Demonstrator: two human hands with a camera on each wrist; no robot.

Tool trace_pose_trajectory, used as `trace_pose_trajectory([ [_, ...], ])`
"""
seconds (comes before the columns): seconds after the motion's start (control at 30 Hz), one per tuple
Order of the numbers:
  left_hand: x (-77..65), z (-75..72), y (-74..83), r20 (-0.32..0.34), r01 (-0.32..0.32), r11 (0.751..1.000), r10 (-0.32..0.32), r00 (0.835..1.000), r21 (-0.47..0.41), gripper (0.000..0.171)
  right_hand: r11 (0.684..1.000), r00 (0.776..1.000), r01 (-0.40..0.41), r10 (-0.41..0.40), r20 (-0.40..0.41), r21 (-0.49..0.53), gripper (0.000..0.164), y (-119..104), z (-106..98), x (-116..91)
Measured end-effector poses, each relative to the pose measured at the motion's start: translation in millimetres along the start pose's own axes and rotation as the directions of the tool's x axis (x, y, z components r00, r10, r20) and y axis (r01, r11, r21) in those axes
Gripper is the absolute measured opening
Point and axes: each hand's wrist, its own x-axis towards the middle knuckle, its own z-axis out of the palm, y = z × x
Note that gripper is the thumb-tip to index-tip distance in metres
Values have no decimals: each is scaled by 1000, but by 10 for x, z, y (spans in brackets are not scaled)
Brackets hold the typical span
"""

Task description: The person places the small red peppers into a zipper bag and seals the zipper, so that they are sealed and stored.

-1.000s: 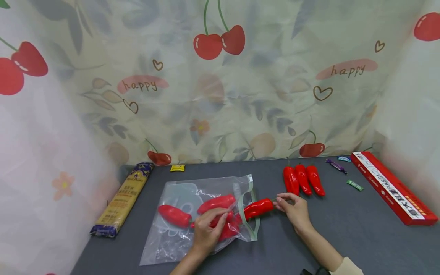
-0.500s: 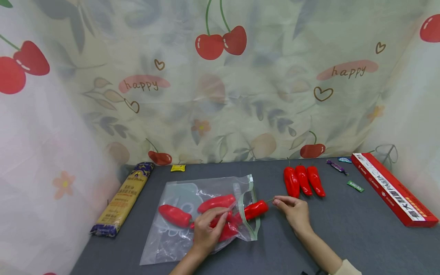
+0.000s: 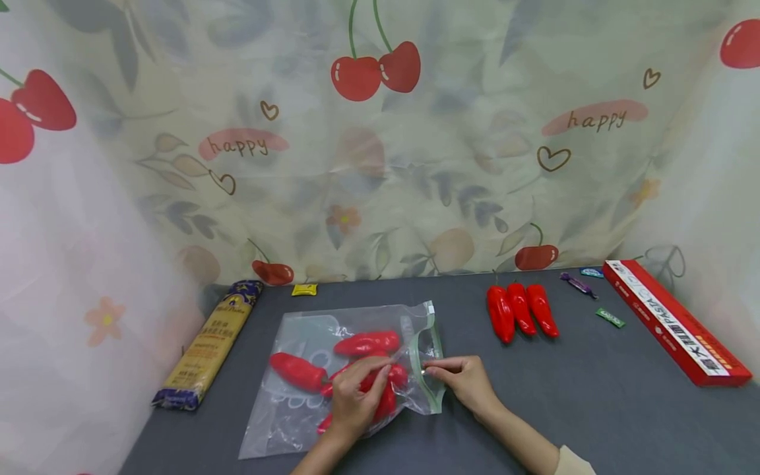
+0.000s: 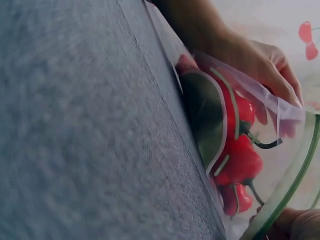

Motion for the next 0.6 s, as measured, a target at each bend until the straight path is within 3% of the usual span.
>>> trace_pose_trajectory([
  [0.1,-8,9,-15,1,-7,1000,7,1000,-9,29,999,998,29,-32,52,45,27,10,-2,-4],
  [0.23,-20,20,-32,-1,-9,1000,9,1000,-12,27,995,998,41,-46,44,94,29,-6,-67,26],
  [0.37,-13,19,-29,-2,-7,1000,7,1000,-7,24,992,994,105,-105,-10,73,32,-30,-250,119],
  [0.5,-7,4,-18,-2,1,1000,-1,1000,0,22,988,984,143,-149,-99,-63,35,-54,-569,273],
  [0.6,-9,-4,-8,-1,4,1000,-4,1000,5,22,975,972,116,-151,-178,-190,38,-78,-815,407],
])
